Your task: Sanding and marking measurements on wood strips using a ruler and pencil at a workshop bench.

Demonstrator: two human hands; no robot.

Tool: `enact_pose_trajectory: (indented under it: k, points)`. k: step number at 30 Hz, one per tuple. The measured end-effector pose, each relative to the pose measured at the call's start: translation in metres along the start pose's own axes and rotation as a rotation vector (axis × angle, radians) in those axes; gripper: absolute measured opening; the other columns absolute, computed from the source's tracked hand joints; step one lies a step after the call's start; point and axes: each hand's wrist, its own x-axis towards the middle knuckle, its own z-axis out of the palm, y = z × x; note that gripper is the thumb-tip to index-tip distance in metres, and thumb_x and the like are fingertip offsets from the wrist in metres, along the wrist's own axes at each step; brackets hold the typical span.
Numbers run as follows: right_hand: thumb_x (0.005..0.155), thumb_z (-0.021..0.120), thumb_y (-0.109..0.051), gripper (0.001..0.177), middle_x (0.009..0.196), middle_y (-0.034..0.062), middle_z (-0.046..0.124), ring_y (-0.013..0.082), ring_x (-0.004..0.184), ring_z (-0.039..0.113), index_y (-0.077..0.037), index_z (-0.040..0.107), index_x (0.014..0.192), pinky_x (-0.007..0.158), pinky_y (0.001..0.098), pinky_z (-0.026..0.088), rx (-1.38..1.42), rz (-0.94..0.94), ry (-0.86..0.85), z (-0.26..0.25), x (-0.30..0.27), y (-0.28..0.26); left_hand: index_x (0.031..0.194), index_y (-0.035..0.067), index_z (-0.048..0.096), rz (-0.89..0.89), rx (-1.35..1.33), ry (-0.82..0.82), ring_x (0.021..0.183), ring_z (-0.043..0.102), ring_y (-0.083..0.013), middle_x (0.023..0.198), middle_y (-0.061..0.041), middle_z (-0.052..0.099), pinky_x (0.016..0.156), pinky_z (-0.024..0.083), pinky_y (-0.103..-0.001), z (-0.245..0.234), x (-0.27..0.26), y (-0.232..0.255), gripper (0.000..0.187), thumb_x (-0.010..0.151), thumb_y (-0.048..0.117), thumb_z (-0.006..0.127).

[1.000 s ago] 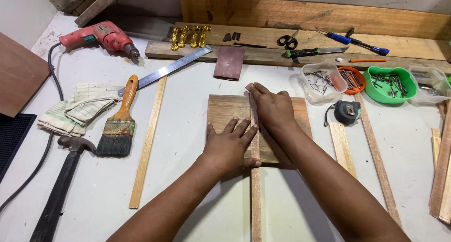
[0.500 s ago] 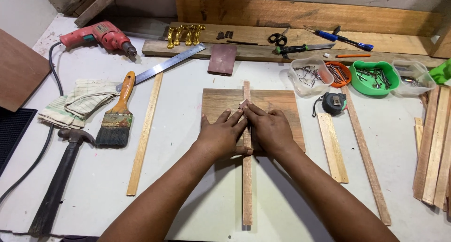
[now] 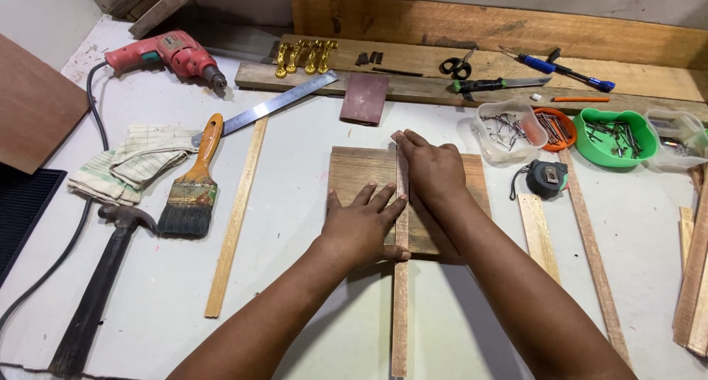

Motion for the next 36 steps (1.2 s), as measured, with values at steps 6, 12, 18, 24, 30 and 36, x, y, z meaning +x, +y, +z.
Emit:
enact_pose_trajectory:
  k: [6,12,18,24,30,36]
  points:
    - [0.094,0.059,-0.014,0.043,0.148,-0.0007,0.063,0.0197,0.098,0.075,-0.019,0.065,0.137,0.088,0.039,0.052,0.105,0.014,0.018,-0.024,-0.017,-0.007,0.163,0.032,0.016,-0.022,0.011,-0.02,0.158,0.008,-0.0256,0.173,0.002,0.009,0.115,0.018,-0.078,-0.001,0.002,0.002,0.106,0.079,0.084,0.054]
    - [0.078,0.068,-0.017,0.063,0.147,-0.002,0.061,0.0195,0.089,0.074,-0.018,0.063,0.14,0.087,0.0371,0.052,0.082,-0.127,-0.034,-0.053,-0.079,-0.02,0.163,0.032,0.016,-0.022,0.018,-0.005,0.157,0.011,-0.0249,0.172,0.003,0.009,0.115,0.017,-0.079,-0.002,-0.001,0.004,0.106,0.079,0.083,0.056]
    - [0.064,0.075,-0.031,0.079,0.147,0.0024,0.055,0.0228,0.092,0.073,-0.019,0.059,0.141,0.078,0.0404,0.051,0.033,0.0,-0.034,-0.064,-0.102,0.0,0.162,0.028,0.024,-0.035,-0.082,0.131,0.154,0.02,-0.0256,0.168,-0.002,0.021,0.116,0.014,-0.075,0.004,-0.006,0.009,0.107,0.076,0.072,0.071]
    - [0.096,0.066,-0.033,0.034,0.145,0.0086,0.058,0.0333,0.099,0.066,-0.027,0.067,0.129,0.082,0.0516,0.048,-0.031,0.108,0.034,-0.065,-0.11,-0.002,0.144,0.007,0.052,-0.124,-0.09,0.321,0.125,0.057,-0.032,0.128,-0.017,0.059,0.104,0.049,-0.05,-0.001,-0.021,0.03,0.087,0.081,0.064,0.075]
    - [0.091,0.067,-0.032,0.03,0.114,0.0017,0.068,0.0276,0.108,0.059,-0.027,0.073,0.12,0.092,0.0482,0.041,0.165,-0.03,0.106,-0.054,-0.116,-0.032,0.119,0.004,0.068,-0.18,-0.328,0.448,0.092,0.074,-0.0357,0.104,-0.018,0.069,0.079,0.062,-0.047,0.019,0.006,0.023,0.046,0.085,0.035,0.075]
    - [0.09,0.064,-0.016,0.048,0.122,-0.0017,0.072,0.0248,0.108,0.06,-0.017,0.068,0.138,0.104,0.0438,0.042,0.353,-0.124,0.223,-0.036,-0.102,-0.037,0.12,0.006,0.069,-0.193,-0.526,0.501,0.095,0.074,-0.0349,0.102,-0.018,0.075,0.085,0.06,-0.047,0.012,0.007,0.011,0.041,0.085,0.028,0.073]
